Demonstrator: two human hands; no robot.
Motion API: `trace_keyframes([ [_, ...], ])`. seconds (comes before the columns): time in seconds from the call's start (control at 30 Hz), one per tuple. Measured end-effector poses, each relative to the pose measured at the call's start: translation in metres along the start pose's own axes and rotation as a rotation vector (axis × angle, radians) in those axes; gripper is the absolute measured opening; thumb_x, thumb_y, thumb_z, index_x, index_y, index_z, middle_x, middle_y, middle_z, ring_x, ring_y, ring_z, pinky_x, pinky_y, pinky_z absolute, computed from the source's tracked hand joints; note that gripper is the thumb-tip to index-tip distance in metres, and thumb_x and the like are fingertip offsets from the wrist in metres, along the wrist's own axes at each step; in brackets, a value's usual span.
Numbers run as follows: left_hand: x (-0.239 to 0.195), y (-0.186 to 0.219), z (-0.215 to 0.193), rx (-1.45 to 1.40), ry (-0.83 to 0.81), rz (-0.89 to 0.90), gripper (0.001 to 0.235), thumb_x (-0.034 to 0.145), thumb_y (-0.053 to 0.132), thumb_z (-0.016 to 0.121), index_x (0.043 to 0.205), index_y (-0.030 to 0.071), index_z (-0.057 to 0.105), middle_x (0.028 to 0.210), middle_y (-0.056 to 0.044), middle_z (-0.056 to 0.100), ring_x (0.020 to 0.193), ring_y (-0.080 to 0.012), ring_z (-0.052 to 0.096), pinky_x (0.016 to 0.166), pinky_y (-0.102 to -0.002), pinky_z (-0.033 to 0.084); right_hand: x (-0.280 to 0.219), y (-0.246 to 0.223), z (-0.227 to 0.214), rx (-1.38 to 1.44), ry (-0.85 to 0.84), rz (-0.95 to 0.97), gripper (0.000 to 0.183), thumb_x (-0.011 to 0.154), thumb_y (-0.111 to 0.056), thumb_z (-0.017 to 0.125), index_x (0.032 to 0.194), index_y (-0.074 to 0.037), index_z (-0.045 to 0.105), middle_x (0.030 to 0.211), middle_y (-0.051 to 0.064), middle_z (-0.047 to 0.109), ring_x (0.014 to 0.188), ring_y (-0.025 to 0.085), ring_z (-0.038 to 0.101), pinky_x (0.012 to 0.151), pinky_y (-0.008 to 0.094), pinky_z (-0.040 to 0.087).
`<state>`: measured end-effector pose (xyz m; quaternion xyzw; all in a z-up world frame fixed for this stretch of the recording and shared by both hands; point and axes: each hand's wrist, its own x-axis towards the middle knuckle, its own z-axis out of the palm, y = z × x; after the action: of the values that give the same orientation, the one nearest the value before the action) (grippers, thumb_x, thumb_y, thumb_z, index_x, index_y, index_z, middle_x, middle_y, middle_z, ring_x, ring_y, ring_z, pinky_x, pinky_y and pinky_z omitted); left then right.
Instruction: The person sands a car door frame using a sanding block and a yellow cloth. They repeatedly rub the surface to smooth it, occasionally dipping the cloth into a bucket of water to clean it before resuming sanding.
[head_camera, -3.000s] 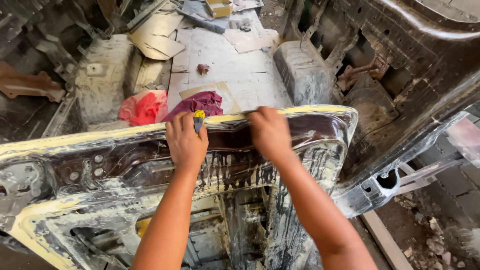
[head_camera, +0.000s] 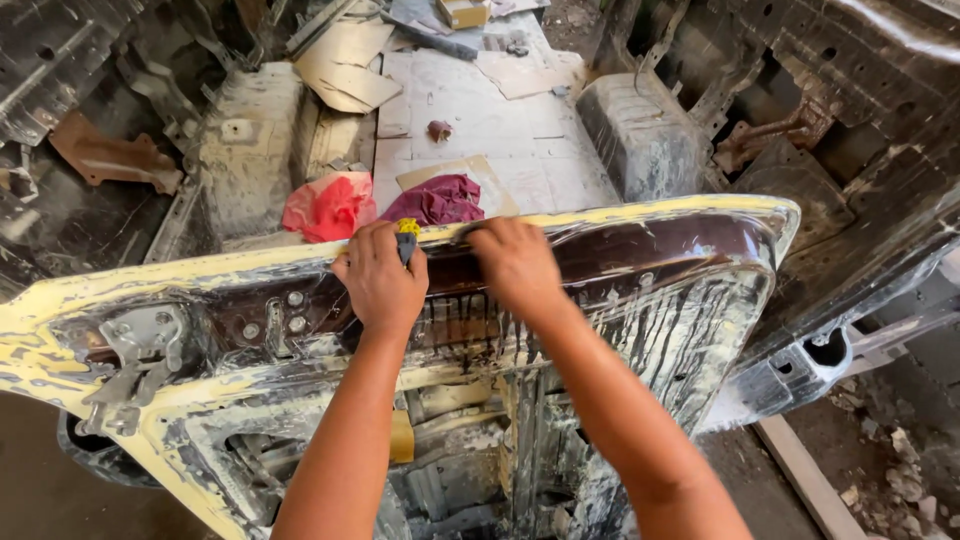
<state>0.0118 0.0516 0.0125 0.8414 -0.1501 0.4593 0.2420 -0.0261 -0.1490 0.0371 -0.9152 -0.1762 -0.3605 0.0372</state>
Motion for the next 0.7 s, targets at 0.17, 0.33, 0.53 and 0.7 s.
trace_keyframes([
  [0.17,0.005,0.002,0.004,0.006,0.025,-0.021,0.037,0.086,0.024,0.074,0.116,0.009,0.058,0.124,-0.007,0.064,0.118,-0.0284,0.059,0.097,-0.047,0.035,-0.045,0.067,-0.040,-0.099,0.076,0.191,0.017,0.092,-0.011,0.068,0.109,-0.011,0.070,0.107,0.008,0.064,0.103,0.027,0.059,0.086,0.043,0.043],
  [0.33,0.001,0.004,0.001,0.037,0.001,-0.048,0.038,0.084,0.023,0.074,0.116,0.010,0.059,0.121,-0.007,0.064,0.116,-0.0286,0.060,0.096,-0.047,0.036,-0.028,0.043,-0.016,-0.047,0.090,0.187,0.013,0.095,-0.013,0.069,0.107,-0.011,0.069,0.104,0.009,0.063,0.100,0.028,0.058,0.087,0.044,0.043],
  [0.53,0.005,0.004,0.001,0.016,0.044,-0.001,0.040,0.084,0.023,0.075,0.117,0.008,0.058,0.125,-0.008,0.064,0.118,-0.0292,0.059,0.097,-0.048,0.035,0.000,0.011,-0.001,0.068,0.056,-0.052,0.024,0.089,-0.007,0.061,0.111,-0.013,0.069,0.105,0.009,0.064,0.100,0.028,0.060,0.088,0.044,0.047],
  [0.7,0.000,0.008,0.005,0.028,0.050,-0.011,0.036,0.087,0.020,0.074,0.117,0.008,0.060,0.123,-0.008,0.065,0.119,-0.0287,0.060,0.098,-0.046,0.038,-0.043,0.078,-0.048,-0.021,0.143,0.150,0.012,0.092,-0.010,0.068,0.104,-0.010,0.072,0.102,0.009,0.066,0.092,0.029,0.061,0.078,0.044,0.046],
])
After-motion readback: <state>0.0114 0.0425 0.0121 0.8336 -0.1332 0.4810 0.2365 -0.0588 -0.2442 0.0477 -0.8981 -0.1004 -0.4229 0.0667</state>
